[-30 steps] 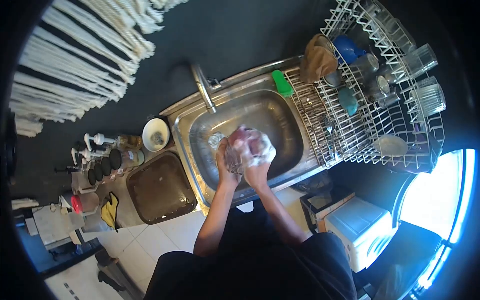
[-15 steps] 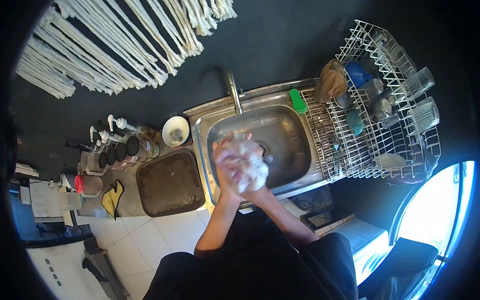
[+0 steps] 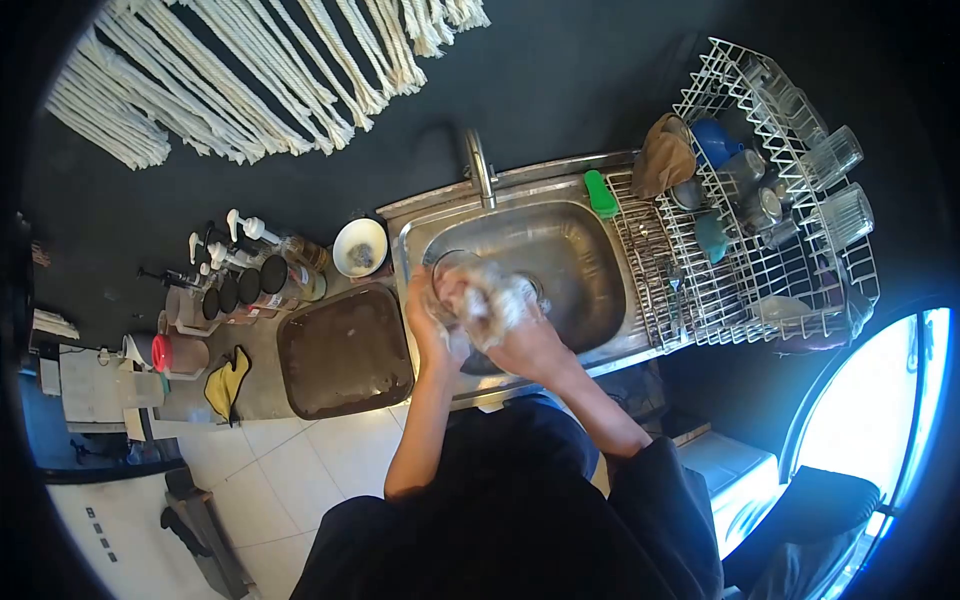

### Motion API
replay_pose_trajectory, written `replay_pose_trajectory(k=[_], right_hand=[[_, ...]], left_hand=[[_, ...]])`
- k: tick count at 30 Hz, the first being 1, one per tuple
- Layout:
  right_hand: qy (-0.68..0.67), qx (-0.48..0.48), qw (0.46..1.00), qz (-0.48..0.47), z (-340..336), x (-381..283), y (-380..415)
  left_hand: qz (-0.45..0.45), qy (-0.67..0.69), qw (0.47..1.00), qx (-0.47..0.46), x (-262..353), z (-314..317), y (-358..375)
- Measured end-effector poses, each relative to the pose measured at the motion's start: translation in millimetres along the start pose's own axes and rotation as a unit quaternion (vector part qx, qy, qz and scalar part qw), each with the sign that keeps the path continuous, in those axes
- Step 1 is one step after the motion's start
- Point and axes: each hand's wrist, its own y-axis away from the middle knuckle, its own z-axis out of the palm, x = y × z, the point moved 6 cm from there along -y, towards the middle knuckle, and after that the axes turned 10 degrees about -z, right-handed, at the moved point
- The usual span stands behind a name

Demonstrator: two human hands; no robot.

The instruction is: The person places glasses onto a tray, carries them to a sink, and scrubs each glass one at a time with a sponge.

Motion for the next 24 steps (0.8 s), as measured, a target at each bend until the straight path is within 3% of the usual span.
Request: replay_pose_trajectory(k=[2,3,4,5,6,8,9,10,11,12,14,15,16,18,19,20,22,23,24], right_hand=[[-0.02,-0.007,1.0,-0.023,10.8,6.6,6.5],[0.026,-0.056,0.998,-0.008,21.2,7.8,14.8],[0.073,-0.103,0.992,0.007,28.5,8.8,19.7],[0.028,-0.11,0.994,-0.007,30.1,4.3,19.5],[0.028,-0.112,0.993,-0.01,35.6,5.9,19.5],[0.124,-0.067,0.99,-0.005,42.4,17.2,26.2],[0.124,-0.066,0.99,-0.005,51.7,21.2,30.2],[-0.103,0.057,0.99,0.083,54.0,34.5,36.8],[-0.323,0.178,0.915,0.166,57.6,47.5,45.2],[-0.323,0.18,0.914,0.166,54.8,43.6,40.5],[-0.611,0.262,0.699,0.262,60.1,41.7,35.4],[-0.644,0.294,0.669,0.226,63.3,51.8,45.1],[-0.645,0.293,0.668,0.227,57.5,50.9,44.8],[-0.553,0.255,0.757,0.236,40.3,47.6,40.1],[-0.492,0.309,0.778,0.238,36.1,57.5,50.2],[-0.492,0.311,0.777,0.24,36.7,62.6,55.6],[-0.338,0.251,0.89,0.174,26.4,61.3,54.8],[-0.201,0.174,0.959,0.096,19.1,42.4,39.0],[-0.201,0.173,0.959,0.096,22.5,44.9,38.2]], left_hand=[[-0.04,0.11,0.992,-0.049,3.5,-0.5,-0.6],[-0.035,0.132,0.987,-0.084,7.9,5.7,2.5],[-0.035,0.132,0.987,-0.083,10.0,10.3,6.5],[-0.039,0.118,0.991,-0.041,11.5,13.1,10.8],[-0.041,0.103,0.994,0.0,14.0,15.4,15.1],[-0.047,0.067,0.997,-0.005,13.1,19.3,19.2],[-0.034,0.127,0.987,-0.097,11.7,26.3,16.6],[-0.02,0.184,0.965,-0.187,12.0,30.9,15.5],[-0.019,0.176,0.96,-0.215,9.2,28.3,13.0],[-0.021,0.175,0.961,-0.215,9.9,28.8,13.6],[0.0,0.03,0.937,-0.349,13.5,47.8,28.3],[-0.009,0.058,0.941,-0.333,11.4,49.8,33.0],[-0.008,0.058,0.942,-0.331,13.5,38.6,32.8],[-0.036,-0.161,0.96,-0.226,12.9,-11.9,9.7],[-0.058,-0.226,0.958,-0.164,9.6,-43.1,-9.6],[-0.061,-0.227,0.958,-0.163,8.0,-42.6,-9.2],[0.113,-0.099,0.984,-0.093,30.4,-37.9,-10.1],[0.126,-0.07,0.989,-0.022,44.0,-3.6,8.8],[0.126,-0.069,0.989,-0.022,41.4,11.7,17.6]])
